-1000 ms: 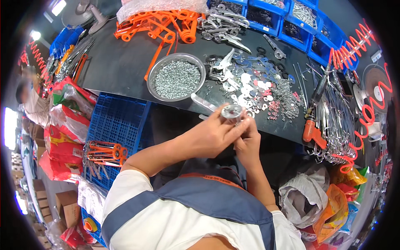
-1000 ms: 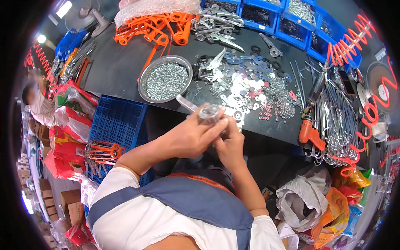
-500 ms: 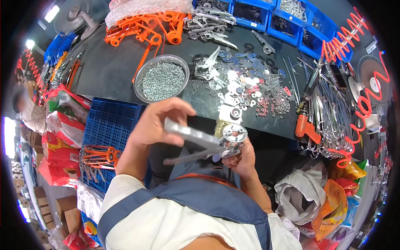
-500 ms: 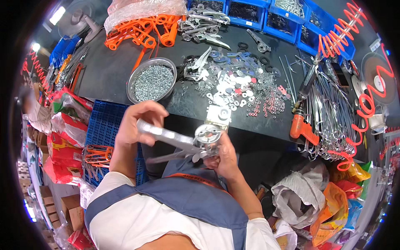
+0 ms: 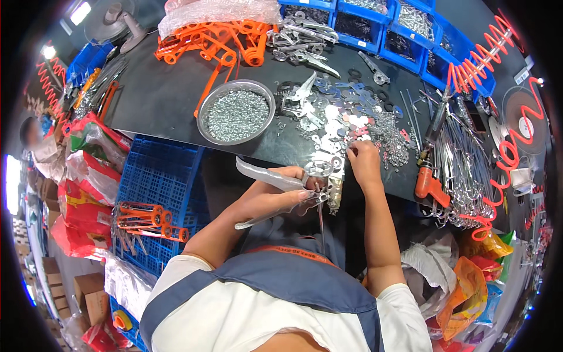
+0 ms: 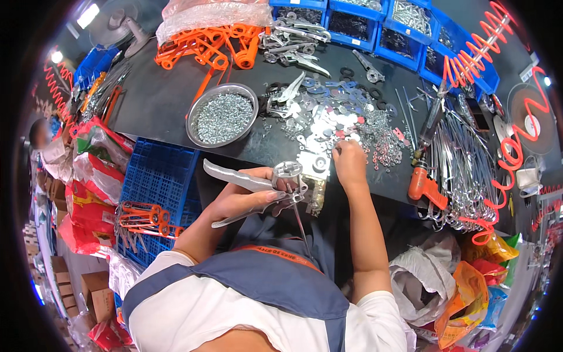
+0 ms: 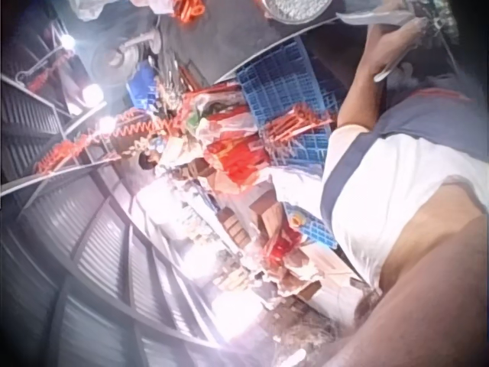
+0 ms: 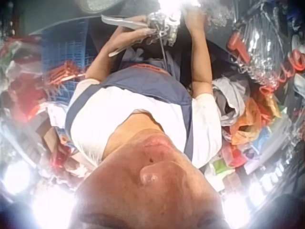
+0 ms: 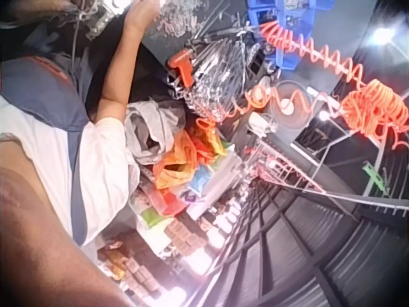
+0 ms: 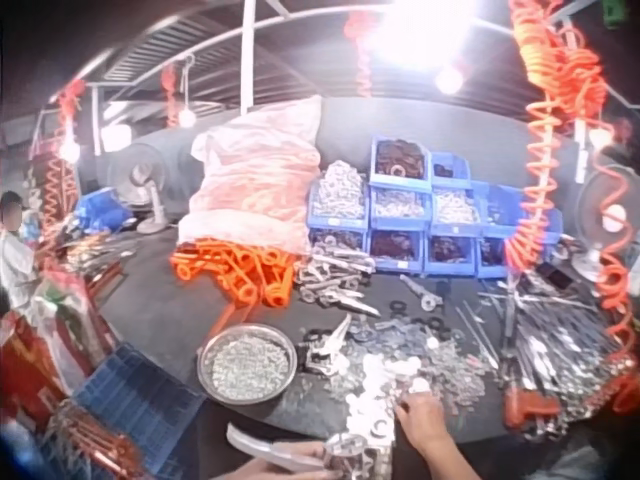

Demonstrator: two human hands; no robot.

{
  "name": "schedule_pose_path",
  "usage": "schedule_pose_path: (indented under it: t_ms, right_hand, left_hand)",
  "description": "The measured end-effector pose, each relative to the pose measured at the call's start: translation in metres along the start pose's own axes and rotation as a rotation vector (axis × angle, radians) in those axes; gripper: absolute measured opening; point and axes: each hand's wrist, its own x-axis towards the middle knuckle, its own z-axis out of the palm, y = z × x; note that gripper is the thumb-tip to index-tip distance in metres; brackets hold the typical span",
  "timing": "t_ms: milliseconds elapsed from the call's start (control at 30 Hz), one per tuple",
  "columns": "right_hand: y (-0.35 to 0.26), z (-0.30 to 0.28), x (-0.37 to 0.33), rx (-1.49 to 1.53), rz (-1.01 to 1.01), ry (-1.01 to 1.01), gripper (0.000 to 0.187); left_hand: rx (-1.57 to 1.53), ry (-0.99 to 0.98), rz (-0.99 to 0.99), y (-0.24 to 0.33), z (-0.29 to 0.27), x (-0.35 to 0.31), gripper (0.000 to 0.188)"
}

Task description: Assembling the metal handle components and plastic frames of caulking guns using various screws, washers, and a pneumatic screwdriver.

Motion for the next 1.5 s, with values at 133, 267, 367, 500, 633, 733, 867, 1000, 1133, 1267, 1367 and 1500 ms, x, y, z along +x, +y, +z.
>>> schedule_pose_path:
  t_ms: [133,267,367,500,633,733,867,1000,1133,1267,1367,1500]
  right_hand:
    - [0.008,-0.001,0.005,0.086,0.031,-0.070,0.015]
    - [0.008,0.001,0.003,0.113,-0.024,-0.084,0.015]
    - [-0.003,-0.020,-0.005,0.224,0.040,0.107,0.009]
    - [-0.072,-0.074,-0.045,0.606,-0.061,0.162,0.011]
    - [-0.096,-0.076,-0.052,0.280,-0.788,0.259,0.021]
    - [-0.087,-0.074,-0.046,0.233,-0.871,0.162,0.024]
    - [-0.088,-0.079,-0.050,0.277,-0.911,0.065,0.025]
    - [-0.073,-0.071,-0.061,0.719,-0.569,0.135,0.023]
    - [-0.073,-0.057,-0.056,1.092,-0.116,-0.393,0.017]
    - [-0.084,-0.057,-0.056,1.355,0.192,-0.671,0.020]
    - [-0.086,-0.054,-0.066,1.366,0.227,-0.687,0.028]
    - [-0.095,-0.052,-0.077,1.453,0.312,-0.669,0.034]
  left_hand:
    - [0.016,0.091,0.075,-0.011,0.008,-0.001,0.032]
    - [-0.042,0.112,0.149,-0.023,0.004,-0.001,0.031]
    - [0.002,0.028,0.173,-0.014,-0.001,0.001,0.021]
    - [-0.042,0.063,0.152,-0.014,0.011,0.006,0.019]
    - [0.038,0.032,0.187,-0.019,0.011,0.009,0.024]
    - [-0.067,0.092,0.233,-0.021,0.015,0.011,0.028]
    - [-0.045,0.061,0.277,-0.021,0.012,0.008,0.031]
    - [0.246,0.025,0.410,-0.024,0.004,0.009,0.017]
    - [0.303,-0.027,0.458,-0.023,0.004,0.012,0.016]
    - [0.294,0.013,0.433,-0.021,0.005,0.005,0.016]
    - [0.181,-0.012,0.335,-0.022,0.007,0.002,0.017]
    - [0.329,-0.057,0.497,-0.022,-0.002,0.003,0.014]
